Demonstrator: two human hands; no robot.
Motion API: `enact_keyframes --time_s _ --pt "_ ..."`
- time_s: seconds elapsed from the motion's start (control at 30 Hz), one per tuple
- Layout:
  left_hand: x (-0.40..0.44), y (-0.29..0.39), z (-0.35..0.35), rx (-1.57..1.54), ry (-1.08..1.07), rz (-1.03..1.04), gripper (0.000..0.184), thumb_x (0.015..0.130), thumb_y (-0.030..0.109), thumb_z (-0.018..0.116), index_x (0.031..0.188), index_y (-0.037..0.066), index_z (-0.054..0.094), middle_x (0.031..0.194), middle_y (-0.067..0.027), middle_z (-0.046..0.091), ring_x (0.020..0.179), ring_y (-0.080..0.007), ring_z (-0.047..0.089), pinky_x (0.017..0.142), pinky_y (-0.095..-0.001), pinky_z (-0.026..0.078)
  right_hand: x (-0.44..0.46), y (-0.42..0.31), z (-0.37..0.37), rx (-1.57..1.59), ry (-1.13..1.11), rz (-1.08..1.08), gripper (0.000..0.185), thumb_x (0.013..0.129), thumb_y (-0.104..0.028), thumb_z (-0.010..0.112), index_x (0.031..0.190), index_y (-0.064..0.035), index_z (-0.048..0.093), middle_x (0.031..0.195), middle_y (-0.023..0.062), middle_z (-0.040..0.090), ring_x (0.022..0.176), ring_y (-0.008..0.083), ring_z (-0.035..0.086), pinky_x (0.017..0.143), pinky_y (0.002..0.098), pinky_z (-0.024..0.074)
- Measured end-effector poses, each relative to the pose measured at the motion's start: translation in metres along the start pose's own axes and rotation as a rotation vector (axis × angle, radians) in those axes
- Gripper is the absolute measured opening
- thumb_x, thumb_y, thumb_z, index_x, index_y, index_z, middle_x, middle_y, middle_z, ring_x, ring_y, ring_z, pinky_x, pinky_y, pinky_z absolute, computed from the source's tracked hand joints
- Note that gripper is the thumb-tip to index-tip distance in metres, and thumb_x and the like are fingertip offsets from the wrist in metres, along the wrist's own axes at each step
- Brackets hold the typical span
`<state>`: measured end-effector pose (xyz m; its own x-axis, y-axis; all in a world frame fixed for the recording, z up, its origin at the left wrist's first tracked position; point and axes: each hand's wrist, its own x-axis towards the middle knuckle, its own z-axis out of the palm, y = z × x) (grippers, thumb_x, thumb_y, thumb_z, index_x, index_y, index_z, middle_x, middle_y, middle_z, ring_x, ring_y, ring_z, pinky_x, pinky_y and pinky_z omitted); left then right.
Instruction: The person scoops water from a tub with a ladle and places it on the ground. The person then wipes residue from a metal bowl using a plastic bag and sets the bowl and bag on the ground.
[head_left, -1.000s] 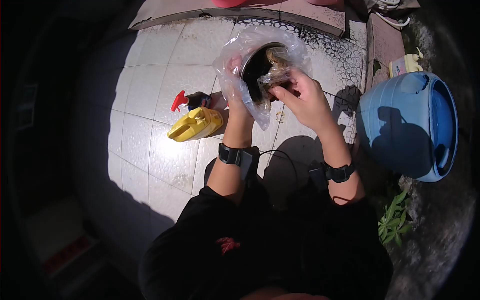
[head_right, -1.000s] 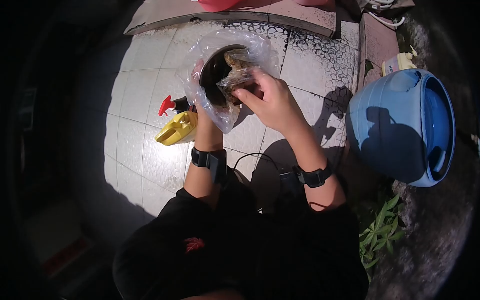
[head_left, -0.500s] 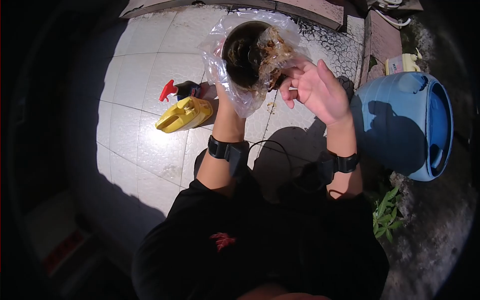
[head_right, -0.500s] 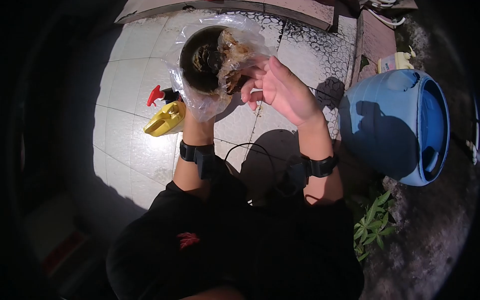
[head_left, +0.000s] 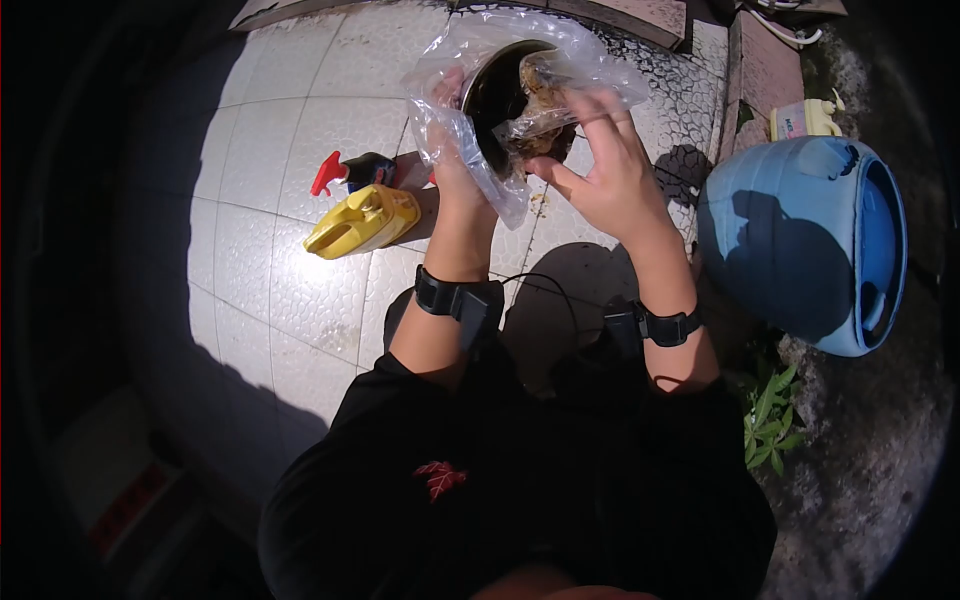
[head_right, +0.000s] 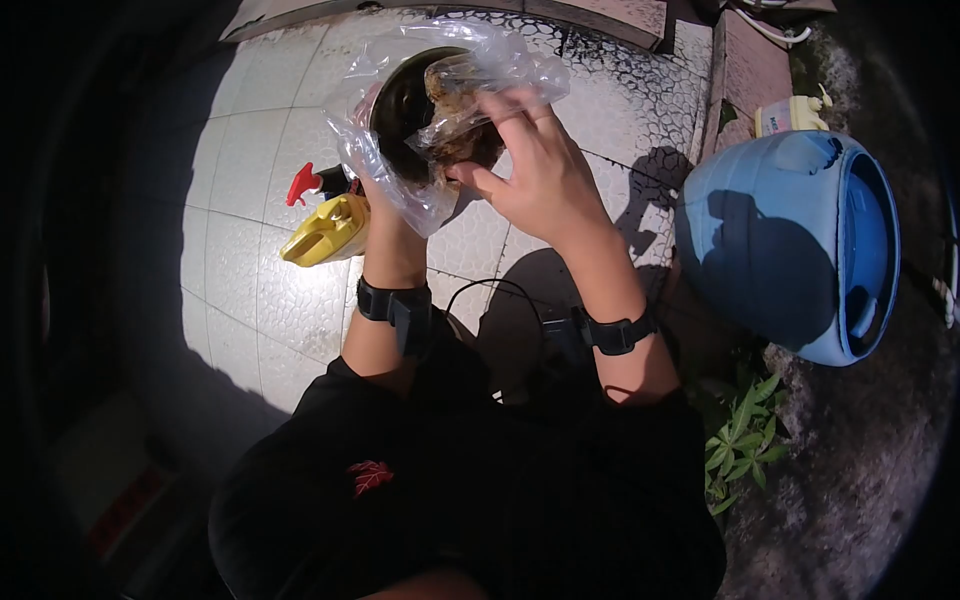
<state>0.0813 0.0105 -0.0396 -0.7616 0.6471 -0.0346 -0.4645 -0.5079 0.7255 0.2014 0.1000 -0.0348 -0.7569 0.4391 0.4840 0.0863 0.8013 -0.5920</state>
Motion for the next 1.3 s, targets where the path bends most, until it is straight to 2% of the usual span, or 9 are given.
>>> enact_keyframes --time_s 0.1,0.4,0.47,0.67,0.7,0.73,0.9,1.0,1.3 --pt "0.008 -0.023 -0.023 0.029 0.030 0.172 0.037 0.090 0.033 0.050 0.117 0.008 0.046 0.110 -0.0089 0.057 0.099 -0.0215 0.059 0.087 -0.0341 0.050 0.002 -0.003 -0.002 0.011 0.076 -0.043 0.057 0.071 -0.027 0.077 0.115 0.0013 0.053 0.101 0.0158 0.059 0.087 0.0336 0.059 0.077 0.0376 0.0491" --pt "0.007 -0.008 -0.010 -0.254 0.015 -0.170 0.038 0.092 0.037 0.042 0.115 0.008 0.051 0.109 -0.0084 0.058 0.099 -0.0200 0.058 0.085 -0.0343 0.050 0.003 -0.003 -0.019 0.403 0.082 0.109 0.023 0.081 -0.010 0.066 0.099 0.0032 0.061 0.082 0.0098 0.063 0.068 0.0109 0.058 0.062 0.0226 0.0463" --pt "0.008 -0.009 -0.013 -0.294 -0.003 -0.216 0.040 0.093 0.039 0.040 0.115 0.008 0.053 0.110 -0.0084 0.059 0.099 -0.0202 0.058 0.085 -0.0348 0.050 0.004 -0.005 -0.019 0.728 0.076 0.379 0.016 0.085 -0.010 0.062 0.094 0.0024 0.061 0.076 0.0059 0.061 0.067 0.0067 0.054 0.060 0.0214 0.0443" --pt "0.007 -0.004 -0.003 -0.420 0.089 -0.374 0.051 0.093 0.048 0.034 0.118 0.008 0.052 0.112 -0.0089 0.059 0.101 -0.0232 0.057 0.089 -0.0381 0.048 0.005 -0.001 -0.034 0.438 -0.060 0.441 0.019 0.089 -0.018 0.059 0.085 0.0003 0.061 0.067 -0.0009 0.056 0.057 0.0037 0.046 0.053 0.0198 0.0380" --pt "0.008 -0.004 -0.004 -0.394 0.082 -0.397 0.062 0.087 0.061 0.033 0.117 0.012 0.054 0.114 -0.0074 0.058 0.104 -0.0261 0.054 0.090 -0.0438 0.045 0.004 0.002 -0.037 0.438 -0.061 0.442 0.019 0.089 -0.018 0.059 0.085 0.0003 0.061 0.067 -0.0009 0.056 0.057 0.0037 0.046 0.053 0.0198 0.0380" --pt "0.008 -0.005 -0.004 -0.369 0.075 -0.419 0.073 0.081 0.073 0.031 0.116 0.015 0.056 0.117 -0.0059 0.057 0.107 -0.0290 0.051 0.091 -0.0494 0.042 0.003 0.005 -0.040 0.505 -0.105 0.442 0.019 0.090 -0.019 0.057 0.088 0.0001 0.060 0.062 -0.0016 0.052 0.053 0.0029 0.043 0.049 0.0188 0.0353" --pt "0.009 -0.006 -0.008 -0.314 0.125 -0.350 0.062 0.082 0.065 0.038 0.114 0.015 0.057 0.116 -0.0061 0.057 0.106 -0.0278 0.052 0.091 -0.0481 0.043 0.012 -0.007 -0.061 1.168 -0.290 0.677 0.035 0.094 -0.027 0.045 0.110 0.0029 0.054 0.052 -0.0025 0.039 0.042 0.0028 0.031 0.039 0.0168 0.0278" --pt "0.011 -0.003 -0.010 -0.409 0.143 -0.375 0.054 0.083 0.056 0.045 0.115 0.014 0.056 0.117 -0.0071 0.057 0.106 -0.0272 0.053 0.091 -0.0471 0.044 0.016 0.000 -0.067 1.764 -0.364 0.727 0.058 0.097 -0.034 0.026 0.135 0.0110 0.026 0.049 0.0045 0.040 0.038 0.0090 0.033 0.029 0.0198 0.0285" --pt "0.011 -0.001 -0.014 -0.466 0.182 -0.371 0.055 0.081 0.054 0.051 0.118 0.014 0.054 0.119 -0.0085 0.056 0.108 -0.0276 0.053 0.093 -0.0470 0.044 0.015 0.003 -0.064 1.888 -0.399 0.660 0.063 0.097 -0.035 0.027 0.138 0.0116 0.017 0.050 0.0099 0.045 0.038 0.0126 0.035 0.028 0.0217 0.0310"
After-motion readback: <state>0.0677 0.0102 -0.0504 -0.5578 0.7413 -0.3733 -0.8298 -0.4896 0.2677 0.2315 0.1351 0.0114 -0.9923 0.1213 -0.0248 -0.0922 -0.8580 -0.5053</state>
